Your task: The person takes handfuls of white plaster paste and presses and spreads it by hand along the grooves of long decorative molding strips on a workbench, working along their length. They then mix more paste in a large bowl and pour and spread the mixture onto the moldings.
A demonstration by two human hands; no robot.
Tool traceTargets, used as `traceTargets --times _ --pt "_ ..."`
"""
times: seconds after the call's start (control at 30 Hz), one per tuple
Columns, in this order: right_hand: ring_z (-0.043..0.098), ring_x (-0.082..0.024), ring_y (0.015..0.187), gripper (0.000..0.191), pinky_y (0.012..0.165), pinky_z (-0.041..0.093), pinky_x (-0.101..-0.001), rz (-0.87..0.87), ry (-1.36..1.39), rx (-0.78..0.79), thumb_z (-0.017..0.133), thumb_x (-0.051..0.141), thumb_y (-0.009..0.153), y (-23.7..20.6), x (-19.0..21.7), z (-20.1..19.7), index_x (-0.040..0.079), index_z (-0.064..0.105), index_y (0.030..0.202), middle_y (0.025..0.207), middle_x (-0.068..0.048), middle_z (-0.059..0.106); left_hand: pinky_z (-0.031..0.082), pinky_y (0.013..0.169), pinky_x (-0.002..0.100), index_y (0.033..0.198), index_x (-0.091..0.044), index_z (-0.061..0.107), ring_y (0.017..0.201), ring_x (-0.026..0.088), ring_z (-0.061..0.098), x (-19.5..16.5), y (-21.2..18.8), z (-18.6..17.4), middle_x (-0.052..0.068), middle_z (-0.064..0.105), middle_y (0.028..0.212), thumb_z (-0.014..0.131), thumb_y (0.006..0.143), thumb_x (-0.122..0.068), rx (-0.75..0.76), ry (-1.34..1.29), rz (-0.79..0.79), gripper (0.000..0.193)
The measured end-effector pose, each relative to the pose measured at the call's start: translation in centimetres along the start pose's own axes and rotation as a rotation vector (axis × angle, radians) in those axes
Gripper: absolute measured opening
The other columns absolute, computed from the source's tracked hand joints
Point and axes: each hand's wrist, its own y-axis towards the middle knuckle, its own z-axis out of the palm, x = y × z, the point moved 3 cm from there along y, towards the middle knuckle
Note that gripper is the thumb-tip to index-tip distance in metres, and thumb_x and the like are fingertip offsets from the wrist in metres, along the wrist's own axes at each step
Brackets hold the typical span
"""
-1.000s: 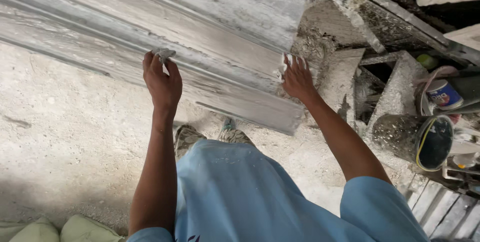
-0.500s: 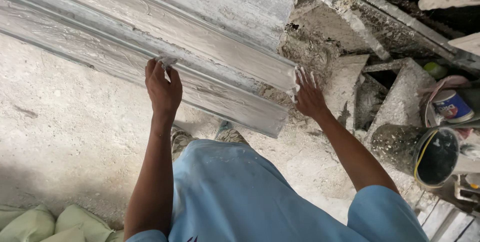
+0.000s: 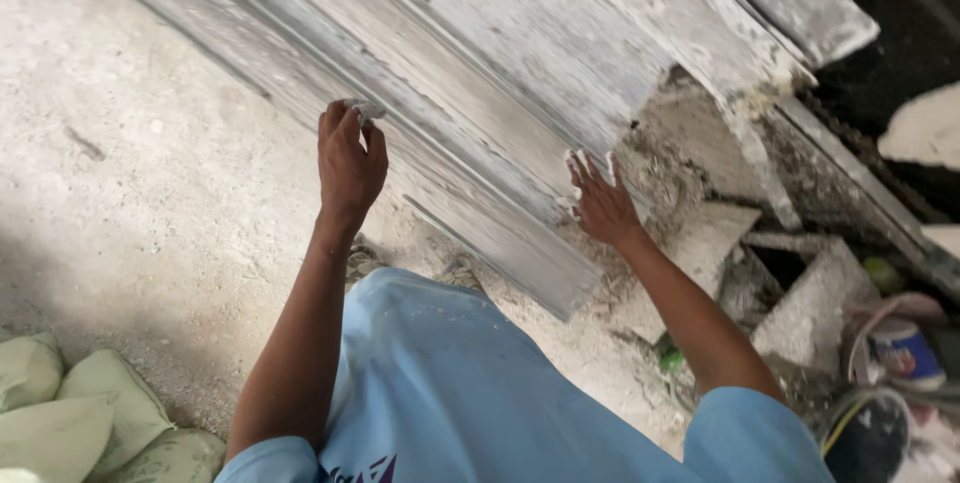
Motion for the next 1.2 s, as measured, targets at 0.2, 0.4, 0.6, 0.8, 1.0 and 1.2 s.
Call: traceTargets --times 0.2,0.4,0.6,0.8,1.0,1.2 --pt "0.016 -0.028 0.157 0.083 0.125 0.005 -0.0607 -0.087 0.187 -0.151 0.06 0.036 0.095 15.0 5.4 -4.3 -0.004 0.028 0.159 0.169 -0.015 0.024 0.05 0.094 0.044 0.11 0.002 0.069 0.108 0.036 0.059 6.2 2.0 -5.1 0.018 0.064 0.113 0.057 0.094 0.006 -0.093 0.019 -0.078 0.02" --pt "0.019 -0.031 0.158 0.08 0.126 0.006 -0.0609 -0.135 0.144 -0.225 0.057 0.034 0.097 31.4 11.5 -9.6 -0.007 0.03 0.16 0.169 -0.02 0.024 0.05 0.093 0.044 0.111 0.001 0.069 0.106 0.036 0.059 16.3 6.0 -11.9 0.018 0.064 0.112 0.057 0.095 0.004 -0.176 0.009 -0.184 0.019" --pt "0.015 -0.034 0.164 0.027 0.13 0.005 -0.0617 -0.112 -0.025 0.071 0.054 0.028 0.1 46.4 17.3 -14.1 0.009 0.065 0.116 0.174 -0.018 0.022 0.05 0.092 0.044 0.111 0.0 0.069 0.106 0.036 0.06 30.0 12.8 -21.2 0.018 0.064 0.114 0.056 0.096 0.005 -0.152 0.003 -0.286 0.02" --pt "0.014 -0.034 0.161 0.074 0.126 0.004 -0.0634 -0.17 0.002 -0.183 0.055 0.028 0.096 62.2 24.2 -19.7 -0.014 0.039 0.156 0.17 -0.02 0.025 0.05 0.093 0.044 0.112 0.0 0.068 0.106 0.037 0.06 38.3 20.1 -33.5 0.017 0.064 0.113 0.056 0.097 0.003 -0.098 0.094 -0.295 0.02" --pt "0.012 -0.034 0.161 0.082 0.126 0.003 -0.0626 -0.19 0.083 -0.225 0.052 0.025 0.095 79.2 31.0 -25.3 -0.015 0.025 0.162 0.171 -0.022 0.021 0.05 0.089 0.046 0.115 0.0 0.066 0.103 0.038 0.06 47.3 26.8 -41.6 0.019 0.064 0.112 0.056 0.095 0.002 -0.175 0.133 -0.345 0.023" --pt "0.011 -0.036 0.161 0.08 0.125 0.003 -0.0654 -0.231 0.164 -0.291 0.053 0.025 0.1 97.6 38.4 -32.0 -0.016 0.022 0.161 0.171 -0.024 0.019 0.05 0.088 0.046 0.115 0.0 0.066 0.101 0.039 0.06 60.0 35.8 -46.6 0.02 0.063 0.11 0.056 0.095 0.002 -0.194 0.139 -0.351 0.022"
